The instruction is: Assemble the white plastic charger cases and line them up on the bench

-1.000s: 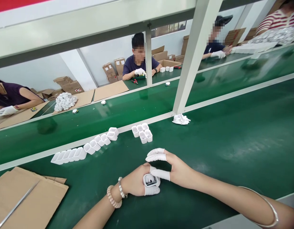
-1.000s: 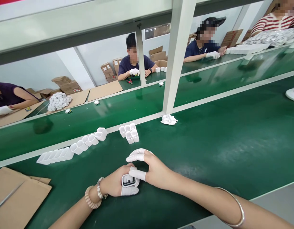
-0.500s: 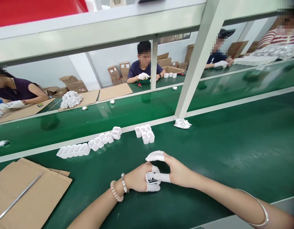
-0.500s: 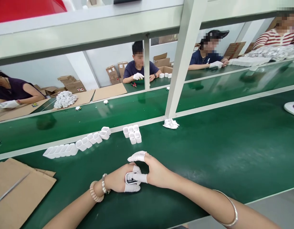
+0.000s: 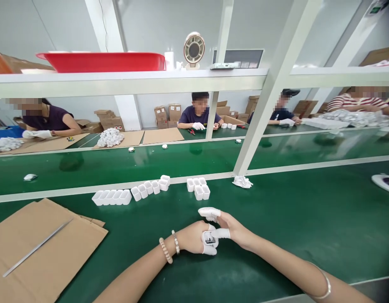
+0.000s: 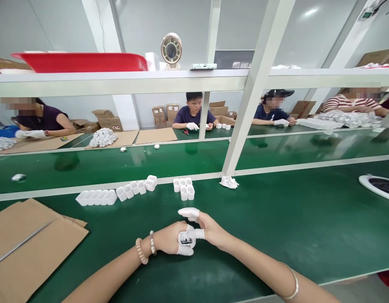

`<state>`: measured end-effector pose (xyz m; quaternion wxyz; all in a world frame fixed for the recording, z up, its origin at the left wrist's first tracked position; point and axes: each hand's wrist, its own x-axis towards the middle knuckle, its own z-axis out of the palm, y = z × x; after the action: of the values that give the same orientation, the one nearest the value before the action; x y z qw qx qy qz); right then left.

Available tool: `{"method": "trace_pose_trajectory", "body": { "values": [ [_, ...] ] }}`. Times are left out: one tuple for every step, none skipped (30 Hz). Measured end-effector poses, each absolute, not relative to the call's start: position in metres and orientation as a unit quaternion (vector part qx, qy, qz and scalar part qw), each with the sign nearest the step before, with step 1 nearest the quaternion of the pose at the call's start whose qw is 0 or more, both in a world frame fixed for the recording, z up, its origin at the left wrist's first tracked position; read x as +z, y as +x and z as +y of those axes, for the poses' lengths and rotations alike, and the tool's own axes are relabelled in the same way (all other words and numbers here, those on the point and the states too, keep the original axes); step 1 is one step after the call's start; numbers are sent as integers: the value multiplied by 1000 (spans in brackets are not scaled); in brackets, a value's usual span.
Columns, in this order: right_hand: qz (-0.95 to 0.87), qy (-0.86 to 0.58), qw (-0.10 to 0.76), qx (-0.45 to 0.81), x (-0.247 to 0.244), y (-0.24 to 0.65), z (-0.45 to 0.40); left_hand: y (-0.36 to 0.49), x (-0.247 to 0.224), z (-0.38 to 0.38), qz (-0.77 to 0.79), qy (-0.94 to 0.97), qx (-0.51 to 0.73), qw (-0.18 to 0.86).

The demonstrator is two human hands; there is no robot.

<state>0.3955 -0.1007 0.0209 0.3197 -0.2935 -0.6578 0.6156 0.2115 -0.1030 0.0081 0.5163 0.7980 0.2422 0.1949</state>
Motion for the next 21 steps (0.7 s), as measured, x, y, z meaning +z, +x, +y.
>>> {"method": "trace_pose_trajectory", "body": {
  "values": [
    [-664,-292,311,614,20,394,-101,212,8,-103,243,801,196,510],
    [-668,-290,307,613,19,394,-101,212,8,-103,244,805,197,503],
    [-668,-286,307,614,18,393,-102,212,8,-103,244,810,198,496],
    [-667,-282,312,615,17,393,-102,212,9,-103,242,813,199,491],
    [-663,-279,317,618,16,393,-103,212,9,-103,238,815,201,489],
    [-657,-276,321,624,16,393,-103,212,9,-103,234,816,204,488],
    [-650,-272,324,631,15,394,-103,212,10,-104,229,817,207,487],
    [-645,-267,325,638,15,394,-104,212,10,-104,225,817,211,488],
    [-641,-261,325,644,15,395,-104,212,10,-104,221,817,213,488],
    [-640,-256,325,648,15,395,-104,212,11,-104,221,817,213,489],
    [-641,-253,327,647,15,396,-104,212,11,-104,222,817,210,489],
    [-643,-253,330,643,15,396,-103,212,12,-104,225,817,206,490],
    [-646,-253,335,637,15,397,-103,212,12,-104,228,817,201,489],
    [-650,-252,338,633,14,397,-102,212,13,-104,232,818,197,488],
    [-655,-250,340,627,13,397,-101,212,13,-104,236,818,195,487],
    [-662,-244,341,621,13,398,-101,212,14,-104,239,818,194,486],
    [-673,-236,339,614,12,398,-100,212,14,-105,240,818,193,485],
    [-683,-228,337,607,12,398,-100,212,15,-105,240,819,191,486],
    [-692,-221,334,600,11,399,-100,212,15,-105,239,819,189,487],
    [-700,-218,331,594,11,399,-100,212,16,-105,237,820,186,487],
    [-704,-218,329,590,12,399,-100,212,16,-104,236,821,183,487]
  ]
}}
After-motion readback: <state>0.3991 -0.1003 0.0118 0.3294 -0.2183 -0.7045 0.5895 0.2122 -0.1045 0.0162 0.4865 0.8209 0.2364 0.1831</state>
